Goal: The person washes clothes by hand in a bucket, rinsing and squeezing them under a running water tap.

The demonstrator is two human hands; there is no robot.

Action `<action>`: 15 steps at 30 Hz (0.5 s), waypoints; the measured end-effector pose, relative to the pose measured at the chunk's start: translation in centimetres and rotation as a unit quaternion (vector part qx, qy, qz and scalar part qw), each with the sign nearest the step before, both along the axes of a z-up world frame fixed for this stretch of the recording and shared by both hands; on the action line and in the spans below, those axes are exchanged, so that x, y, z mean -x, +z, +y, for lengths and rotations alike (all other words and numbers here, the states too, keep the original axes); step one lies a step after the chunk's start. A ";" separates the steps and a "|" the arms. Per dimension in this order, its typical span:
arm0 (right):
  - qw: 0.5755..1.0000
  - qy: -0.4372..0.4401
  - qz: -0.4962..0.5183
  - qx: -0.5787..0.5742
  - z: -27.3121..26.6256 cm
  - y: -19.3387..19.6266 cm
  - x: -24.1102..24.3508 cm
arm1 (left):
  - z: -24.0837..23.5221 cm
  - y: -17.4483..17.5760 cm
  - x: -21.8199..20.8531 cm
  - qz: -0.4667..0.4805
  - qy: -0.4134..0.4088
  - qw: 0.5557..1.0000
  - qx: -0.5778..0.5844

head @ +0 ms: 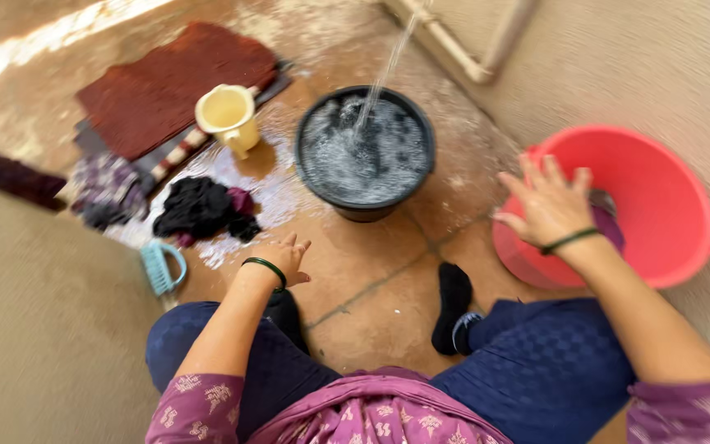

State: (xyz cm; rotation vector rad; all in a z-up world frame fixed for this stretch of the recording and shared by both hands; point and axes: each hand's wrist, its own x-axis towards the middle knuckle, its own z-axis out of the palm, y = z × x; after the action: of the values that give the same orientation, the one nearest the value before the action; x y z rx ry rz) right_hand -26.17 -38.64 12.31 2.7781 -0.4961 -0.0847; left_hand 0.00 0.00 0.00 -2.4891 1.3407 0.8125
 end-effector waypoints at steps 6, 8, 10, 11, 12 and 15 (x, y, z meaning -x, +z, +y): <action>0.994 0.030 0.082 -0.069 3.1 -5.4 -15.6 | 2.0 -0.2 -0.4 0.005 0.054 0.996 0.065; 0.996 0.024 0.042 -0.076 2.7 -4.3 -19.4 | 1.3 0.2 -0.3 0.004 0.065 0.996 0.060; 0.995 0.002 -0.026 -0.094 1.0 -1.0 -24.5 | 0.3 0.5 -0.4 0.013 0.074 0.995 0.071; 0.990 -0.029 -0.082 -0.112 -0.6 1.4 -26.9 | -0.1 0.6 -0.7 0.013 0.073 0.995 0.068; 0.980 -0.058 -0.137 -0.130 -2.5 4.2 -29.3 | -0.6 0.7 -0.9 0.013 0.072 0.995 0.065; 0.939 -0.127 -0.311 -0.079 -9.6 12.9 -34.6 | -2.7 0.5 -2.0 0.028 0.076 0.996 0.049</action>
State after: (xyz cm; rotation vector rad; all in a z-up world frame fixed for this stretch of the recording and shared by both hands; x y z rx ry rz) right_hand 8.44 -48.21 25.22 2.8389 -1.0376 0.7490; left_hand 2.00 -2.68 0.54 -2.6893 1.2493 0.8729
